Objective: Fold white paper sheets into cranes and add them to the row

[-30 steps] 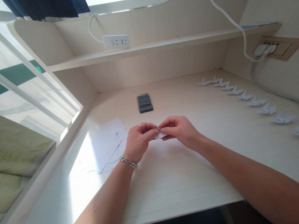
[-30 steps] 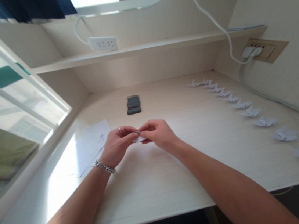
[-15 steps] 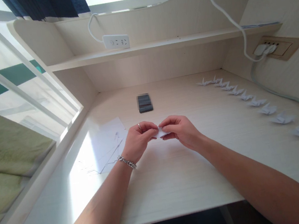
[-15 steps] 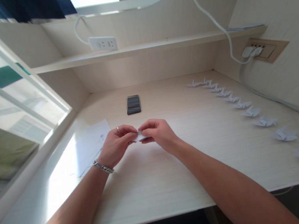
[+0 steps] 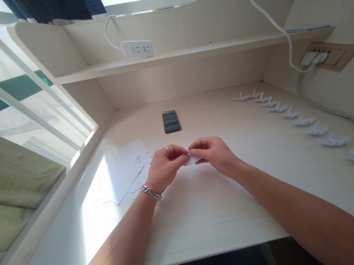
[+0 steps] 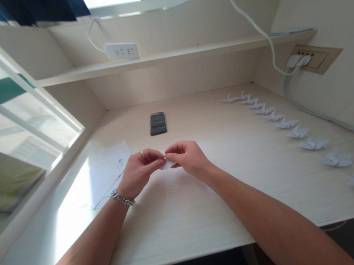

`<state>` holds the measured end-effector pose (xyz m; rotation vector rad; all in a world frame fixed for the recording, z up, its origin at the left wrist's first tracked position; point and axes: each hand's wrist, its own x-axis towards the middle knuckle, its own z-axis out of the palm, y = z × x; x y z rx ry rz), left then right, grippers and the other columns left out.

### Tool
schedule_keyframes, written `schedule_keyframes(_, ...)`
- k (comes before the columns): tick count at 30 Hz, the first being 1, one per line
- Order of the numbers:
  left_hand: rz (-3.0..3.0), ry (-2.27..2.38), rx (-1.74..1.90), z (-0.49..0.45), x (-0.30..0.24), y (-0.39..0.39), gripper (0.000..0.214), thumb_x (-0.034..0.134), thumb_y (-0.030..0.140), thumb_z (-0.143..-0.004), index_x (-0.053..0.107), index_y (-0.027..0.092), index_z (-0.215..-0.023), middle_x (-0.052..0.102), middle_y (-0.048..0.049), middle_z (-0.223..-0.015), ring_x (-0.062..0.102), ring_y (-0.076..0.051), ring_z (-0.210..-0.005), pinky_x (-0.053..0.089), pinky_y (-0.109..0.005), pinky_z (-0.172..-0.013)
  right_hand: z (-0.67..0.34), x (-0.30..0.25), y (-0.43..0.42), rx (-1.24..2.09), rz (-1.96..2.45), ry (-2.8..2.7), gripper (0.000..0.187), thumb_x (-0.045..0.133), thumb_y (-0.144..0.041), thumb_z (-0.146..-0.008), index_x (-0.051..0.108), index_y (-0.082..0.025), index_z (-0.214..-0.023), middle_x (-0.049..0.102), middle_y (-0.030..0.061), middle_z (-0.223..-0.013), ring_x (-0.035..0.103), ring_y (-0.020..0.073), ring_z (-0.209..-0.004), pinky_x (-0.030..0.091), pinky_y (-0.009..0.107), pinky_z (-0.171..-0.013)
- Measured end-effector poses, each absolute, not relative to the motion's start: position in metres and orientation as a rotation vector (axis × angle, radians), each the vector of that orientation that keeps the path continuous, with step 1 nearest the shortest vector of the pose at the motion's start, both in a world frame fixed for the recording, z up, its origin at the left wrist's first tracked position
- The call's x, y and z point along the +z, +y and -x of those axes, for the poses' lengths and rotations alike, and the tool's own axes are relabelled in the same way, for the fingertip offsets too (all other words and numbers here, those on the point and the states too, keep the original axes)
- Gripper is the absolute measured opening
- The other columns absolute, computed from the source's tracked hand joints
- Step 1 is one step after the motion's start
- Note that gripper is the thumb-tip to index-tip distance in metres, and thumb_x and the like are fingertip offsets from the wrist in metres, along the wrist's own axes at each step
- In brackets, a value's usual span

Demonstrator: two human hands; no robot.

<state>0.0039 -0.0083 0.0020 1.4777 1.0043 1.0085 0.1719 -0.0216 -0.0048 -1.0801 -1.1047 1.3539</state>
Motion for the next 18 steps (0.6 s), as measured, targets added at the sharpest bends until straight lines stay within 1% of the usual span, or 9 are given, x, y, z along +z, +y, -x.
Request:
schedule_keyframes(5, -1.338, 0.958, 1.028, -0.0040, 0.0010, -0.0073, 0.012, 0.073, 0.017, -0.067, 0.074, 0.014, -0.078, 0.071, -0.0049, -0.075, 0.065, -0.015, -0.070, 0.055, -0.030, -0.070, -0.1722, -0.0049, -0.0214, 1.293, 1.094, -1.125, 0.021, 0.080, -0.031, -0.062, 0.072, -0.016, -0.075, 0.068, 0.0022, -0.073, 0.065, 0.0158, -0.069, 0.056, 0.033, -0.065)
schedule_keyframes(9, -1.256, 0.917, 1.054, -0.0044, -0.0011, -0.0064, 0.011, 0.071, 0.018, -0.069, 0.074, 0.014, -0.078, 0.071, -0.0050, -0.077, 0.066, -0.016, -0.073, 0.056, -0.031, -0.072, -0.1710, -0.0072, -0.0209, 1.213, 1.111, -1.154, 0.019, 0.078, -0.030, -0.065, 0.071, -0.016, -0.076, 0.069, 0.0023, -0.073, 0.065, 0.0162, -0.069, 0.057, 0.032, -0.065)
schedule_keyframes(14, -1.341, 0.969, 1.053, -0.0053, -0.0020, -0.0061, 0.020, 0.076, 0.027, -0.070, 0.071, 0.013, -0.083, 0.071, -0.0061, -0.077, 0.065, -0.016, -0.071, 0.055, -0.030, -0.068, -0.1689, -0.0120, -0.0206, 1.154, 1.074, -1.220, 0.018, 0.076, -0.029, -0.068, 0.069, -0.016, -0.078, 0.069, 0.0026, -0.074, 0.066, 0.0171, -0.071, 0.058, 0.032, -0.064)
schedule_keyframes(18, -1.399, 1.011, 1.063, -0.0061, -0.0030, -0.0058, 0.023, 0.077, 0.028, -0.070, 0.069, 0.011, -0.083, 0.071, -0.0063, -0.075, 0.064, -0.015, -0.068, 0.053, -0.029, -0.065, -0.1682, -0.0140, -0.0206, 1.119, 1.068, -1.251, 0.018, 0.076, -0.029, -0.069, 0.068, -0.015, -0.079, 0.068, 0.0022, -0.074, 0.066, 0.0166, -0.070, 0.057, 0.031, -0.063)
